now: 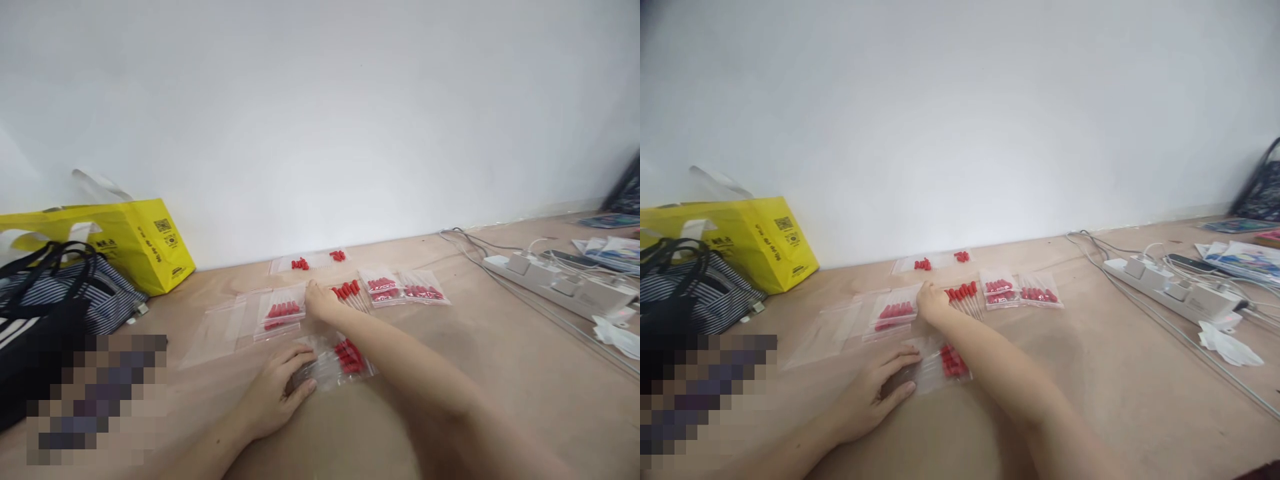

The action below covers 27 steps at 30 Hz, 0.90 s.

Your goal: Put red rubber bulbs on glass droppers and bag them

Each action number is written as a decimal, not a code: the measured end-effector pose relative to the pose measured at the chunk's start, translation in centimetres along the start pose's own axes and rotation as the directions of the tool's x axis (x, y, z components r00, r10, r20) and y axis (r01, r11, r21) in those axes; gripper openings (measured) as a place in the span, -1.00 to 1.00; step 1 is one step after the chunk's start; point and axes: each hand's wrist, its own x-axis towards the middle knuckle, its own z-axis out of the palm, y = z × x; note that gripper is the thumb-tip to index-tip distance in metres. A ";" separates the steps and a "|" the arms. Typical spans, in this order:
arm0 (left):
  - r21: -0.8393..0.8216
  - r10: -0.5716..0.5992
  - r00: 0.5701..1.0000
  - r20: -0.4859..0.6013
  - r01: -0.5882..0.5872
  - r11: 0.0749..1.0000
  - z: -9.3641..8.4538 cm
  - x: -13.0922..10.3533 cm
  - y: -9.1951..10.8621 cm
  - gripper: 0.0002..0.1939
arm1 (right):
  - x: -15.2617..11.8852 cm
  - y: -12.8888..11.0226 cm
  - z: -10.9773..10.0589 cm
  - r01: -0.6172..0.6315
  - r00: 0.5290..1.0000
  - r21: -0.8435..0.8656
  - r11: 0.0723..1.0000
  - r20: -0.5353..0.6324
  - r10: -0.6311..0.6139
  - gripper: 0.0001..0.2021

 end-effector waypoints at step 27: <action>0.041 -0.024 0.995 0.101 0.020 0.999 -0.3 0.9 0.7 -0.68 | -12.0 10.6 2.7 0.151 0.912 0.988 0.000 -0.140 0.386 -0.66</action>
